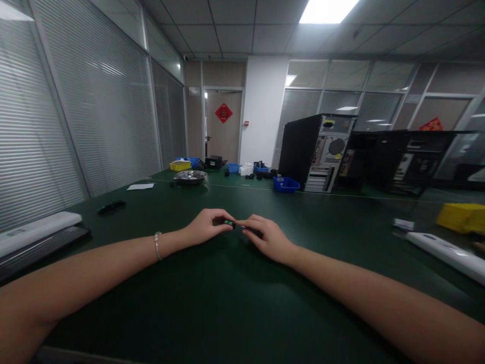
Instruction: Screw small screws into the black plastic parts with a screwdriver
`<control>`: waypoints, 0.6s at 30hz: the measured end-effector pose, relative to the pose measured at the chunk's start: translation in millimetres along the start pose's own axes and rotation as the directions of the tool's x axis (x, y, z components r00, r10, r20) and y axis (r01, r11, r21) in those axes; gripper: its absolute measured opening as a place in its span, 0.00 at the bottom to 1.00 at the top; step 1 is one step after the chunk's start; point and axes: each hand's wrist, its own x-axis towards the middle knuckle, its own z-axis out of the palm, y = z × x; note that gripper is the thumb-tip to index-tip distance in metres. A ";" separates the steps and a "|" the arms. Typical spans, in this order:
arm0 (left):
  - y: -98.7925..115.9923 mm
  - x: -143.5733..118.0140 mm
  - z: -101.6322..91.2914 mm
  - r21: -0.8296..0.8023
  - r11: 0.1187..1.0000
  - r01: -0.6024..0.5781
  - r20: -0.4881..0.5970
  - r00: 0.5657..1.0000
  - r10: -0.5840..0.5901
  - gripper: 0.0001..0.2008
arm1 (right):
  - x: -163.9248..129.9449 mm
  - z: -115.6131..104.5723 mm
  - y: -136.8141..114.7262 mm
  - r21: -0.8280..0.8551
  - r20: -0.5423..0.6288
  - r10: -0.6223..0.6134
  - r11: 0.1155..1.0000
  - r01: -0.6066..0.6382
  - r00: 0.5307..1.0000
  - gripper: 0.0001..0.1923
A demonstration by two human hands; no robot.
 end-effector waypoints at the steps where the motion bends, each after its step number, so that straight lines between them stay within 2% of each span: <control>1: 1.2 -0.4 0.0 -0.008 1.000 0.006 -0.001 1.000 -0.006 0.14 | -0.1 -0.4 -0.2 0.012 -0.001 -0.005 1.000 0.005 1.000 0.18; 12: 2.6 -1.6 -0.1 -0.138 0.988 0.064 -0.004 0.998 -0.065 0.15 | 0.0 -1.3 -1.2 0.070 -0.013 -0.043 0.997 0.044 0.999 0.18; 18: 1.7 0.1 0.6 -0.271 0.957 0.104 0.018 0.995 -0.103 0.15 | 1.3 -2.7 -4.3 0.110 -0.024 -0.064 0.992 0.066 0.998 0.19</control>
